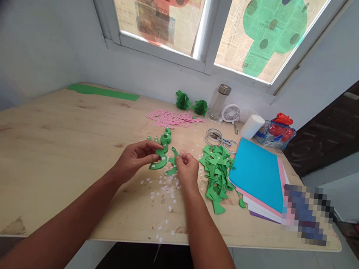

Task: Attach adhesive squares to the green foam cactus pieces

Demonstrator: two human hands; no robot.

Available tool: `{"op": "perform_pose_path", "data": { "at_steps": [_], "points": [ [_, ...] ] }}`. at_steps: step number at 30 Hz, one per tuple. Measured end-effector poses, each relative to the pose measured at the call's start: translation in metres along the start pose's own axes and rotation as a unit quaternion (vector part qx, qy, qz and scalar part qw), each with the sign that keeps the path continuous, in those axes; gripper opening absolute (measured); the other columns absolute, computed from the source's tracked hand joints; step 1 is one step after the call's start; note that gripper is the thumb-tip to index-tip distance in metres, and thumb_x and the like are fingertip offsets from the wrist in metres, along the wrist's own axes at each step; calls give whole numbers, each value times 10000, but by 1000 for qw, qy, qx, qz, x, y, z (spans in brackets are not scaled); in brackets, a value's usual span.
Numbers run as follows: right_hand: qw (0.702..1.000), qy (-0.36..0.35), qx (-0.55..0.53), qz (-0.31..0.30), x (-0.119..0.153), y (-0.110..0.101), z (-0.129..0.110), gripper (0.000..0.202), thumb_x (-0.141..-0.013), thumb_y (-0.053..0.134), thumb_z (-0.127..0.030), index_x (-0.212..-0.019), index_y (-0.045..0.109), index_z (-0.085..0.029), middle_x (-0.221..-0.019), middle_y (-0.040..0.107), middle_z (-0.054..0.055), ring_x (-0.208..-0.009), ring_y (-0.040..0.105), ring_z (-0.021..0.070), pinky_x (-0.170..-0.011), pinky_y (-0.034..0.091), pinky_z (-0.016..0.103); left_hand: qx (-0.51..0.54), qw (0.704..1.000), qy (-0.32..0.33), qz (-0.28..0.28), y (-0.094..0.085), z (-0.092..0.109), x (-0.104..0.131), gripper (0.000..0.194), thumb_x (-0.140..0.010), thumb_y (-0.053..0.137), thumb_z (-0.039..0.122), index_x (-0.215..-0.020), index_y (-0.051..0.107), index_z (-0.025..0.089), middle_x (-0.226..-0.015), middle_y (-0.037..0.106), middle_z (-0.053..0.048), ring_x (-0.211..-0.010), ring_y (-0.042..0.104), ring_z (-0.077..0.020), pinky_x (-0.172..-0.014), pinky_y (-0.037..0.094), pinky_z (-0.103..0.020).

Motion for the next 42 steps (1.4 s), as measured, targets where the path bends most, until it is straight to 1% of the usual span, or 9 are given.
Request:
{"op": "perform_pose_path", "data": {
  "at_steps": [9, 14, 18, 20, 23, 27, 31, 36, 42],
  "points": [
    [988, -28, 148, -43, -1, 4, 5, 120, -654, 576, -291, -587, 576, -192, -502, 542, -52, -473, 455, 110, -479, 320, 223, -2, 1000, 5, 0, 1, 1, 0, 212, -647, 738, 234, -835, 681, 155, -688, 621, -7, -625, 579, -123, -580, 481, -240],
    [942, -84, 323, -26, 6, 5, -4, 108, -670, 563, -188, -572, 596, -218, -523, 565, -39, -513, 480, 133, -517, 301, 244, -5, 1000, 7, -3, 1, 4, 1, 190, -653, 725, 222, -826, 677, 157, -687, 613, -8, -631, 574, -124, -573, 483, -238],
    [916, -120, 382, -9, 10, 6, -11, 113, -682, 583, -160, -605, 625, -231, -620, 629, 0, -581, 502, 158, -567, 309, 274, -16, 1000, 17, -7, 2, 4, 1, 177, -658, 711, 220, -821, 673, 160, -690, 604, -10, -627, 567, -126, -572, 492, -243],
    [920, -144, 365, 7, 10, 4, -15, 82, -685, 603, -175, -643, 646, -230, -693, 657, 20, -648, 525, 173, -616, 338, 285, -16, 1000, 19, -12, 3, 4, 1, 176, -659, 706, 214, -823, 672, 160, -689, 600, -8, -621, 562, -122, -571, 492, -239],
    [950, -153, 272, 10, 8, 2, -20, 91, -729, 589, -259, -704, 665, -217, -757, 669, 28, -717, 553, 181, -669, 381, 289, -14, 1000, 18, -19, 3, 2, 0, 176, -654, 708, 197, -823, 673, 161, -702, 601, -9, -622, 556, -117, -558, 483, -226],
    [990, -93, 88, -56, 7, 7, -22, 232, -780, 531, -377, -722, 663, -195, -713, 654, 15, -681, 563, 160, -613, 398, 260, -19, 999, 20, -36, 4, -1, 0, 177, -659, 711, 182, -831, 675, 164, -749, 612, -19, -658, 563, -121, -574, 483, -223],
    [995, -37, 1, -97, 9, 14, -19, 206, -714, 612, -383, -657, 642, -188, -595, 580, -21, -581, 496, 124, -546, 367, 235, -37, 997, 14, -60, 8, -8, 1, 189, -688, 709, 207, -866, 665, 159, -749, 623, -26, -665, 574, -132, -594, 489, -241],
    [994, 13, -58, -89, 10, 14, -11, 181, -635, 684, -346, -630, 604, -183, -529, 511, -56, -500, 418, 92, -497, 324, 219, -57, 994, 7, -93, 12, -11, 1, 212, -712, 701, 232, -903, 649, 154, -754, 629, -29, -685, 587, -145, -628, 488, -261],
    [988, 50, -102, -105, 12, 16, -9, 169, -613, 701, -317, -607, 602, -181, -518, 513, -58, -486, 405, 87, -493, 315, 225, -27, 999, 0, -33, -2, -5, -3, 234, -738, 682, 272, -945, 654, 166, -691, 608, -2, -651, 578, -134, -633, 473, -260]
  ]
}}
Point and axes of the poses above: each hand's wrist, its own x-axis away from the middle knuckle, its own y-axis out of the palm, z = x × y, the point moved 6 cm from there along -x, towards the middle knuckle
